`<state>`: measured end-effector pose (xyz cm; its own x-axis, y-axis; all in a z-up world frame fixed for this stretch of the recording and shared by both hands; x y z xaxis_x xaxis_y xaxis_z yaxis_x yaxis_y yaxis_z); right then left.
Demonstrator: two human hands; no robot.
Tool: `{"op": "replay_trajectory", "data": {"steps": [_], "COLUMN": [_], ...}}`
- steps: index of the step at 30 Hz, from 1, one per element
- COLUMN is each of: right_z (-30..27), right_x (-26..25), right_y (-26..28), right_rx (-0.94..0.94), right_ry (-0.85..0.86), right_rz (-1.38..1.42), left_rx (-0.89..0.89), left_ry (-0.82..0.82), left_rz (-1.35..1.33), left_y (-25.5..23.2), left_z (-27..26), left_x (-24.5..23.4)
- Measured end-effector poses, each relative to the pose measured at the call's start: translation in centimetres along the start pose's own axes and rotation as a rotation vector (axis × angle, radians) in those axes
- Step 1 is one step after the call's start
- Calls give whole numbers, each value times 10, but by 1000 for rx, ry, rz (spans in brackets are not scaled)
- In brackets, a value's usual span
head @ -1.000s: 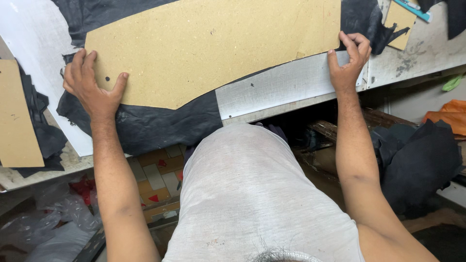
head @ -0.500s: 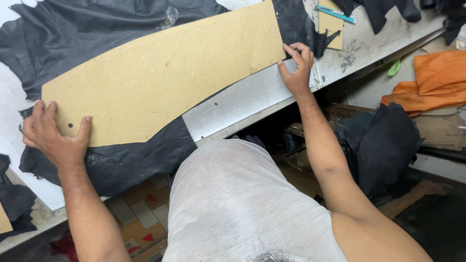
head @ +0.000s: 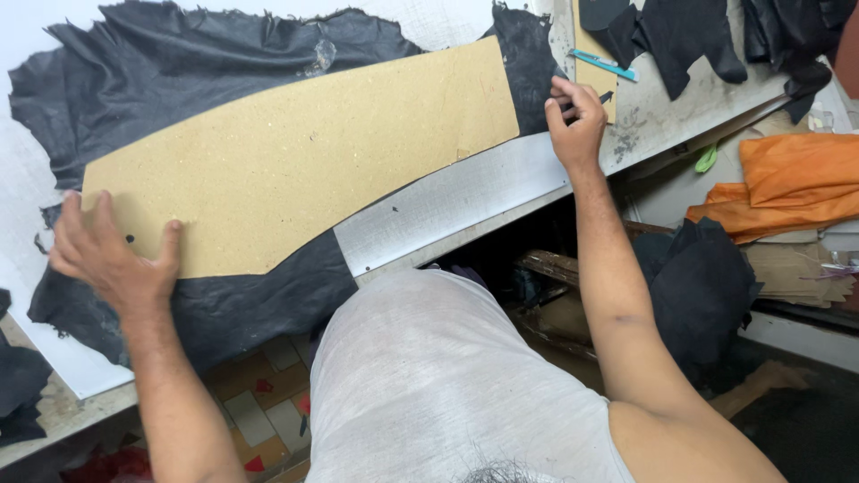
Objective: The person lays out a large piece of black leather on a worktable, places a cardboard pattern on top, and uses a utility knife to cut the leather along the pattern's edge. The person repeats this process with different pattern shapes, cutting multiple leather pieces and stacking them.
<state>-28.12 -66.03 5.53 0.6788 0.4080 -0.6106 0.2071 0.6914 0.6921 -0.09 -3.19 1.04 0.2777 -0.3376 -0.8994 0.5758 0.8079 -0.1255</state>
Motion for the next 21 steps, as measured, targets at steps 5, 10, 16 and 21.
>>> {"op": "replay_trajectory", "data": {"steps": [5, 10, 16, 21], "right_z": [81, 135, 161, 152], "right_x": [15, 43, 45, 39], "right_y": [4, 7, 2, -7], "right_rx": [-223, -590, -173, -343], "right_ry": [126, 131, 352, 170], "right_rz": [-68, -324, -337, -308], "left_rx": [197, 525, 432, 409], "left_ry": [92, 287, 341, 257], "left_rz": [-409, -517, -377, -364], "left_y": [-195, -389, -434, -436], "left_z": [59, 105, 118, 120], "left_x": [33, 77, 83, 92]}}
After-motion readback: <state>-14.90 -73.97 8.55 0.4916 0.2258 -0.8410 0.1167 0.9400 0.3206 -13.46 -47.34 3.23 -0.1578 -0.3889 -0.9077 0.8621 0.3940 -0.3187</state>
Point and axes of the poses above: each hand's wrist, its own z-axis towards the middle knuckle, its own x-axis out of the palm, y = z × x, the point moved 1 cm from there along z, towards the middle knuckle, and after that the axes turned 1 degree about y, right-handed, at the moved point
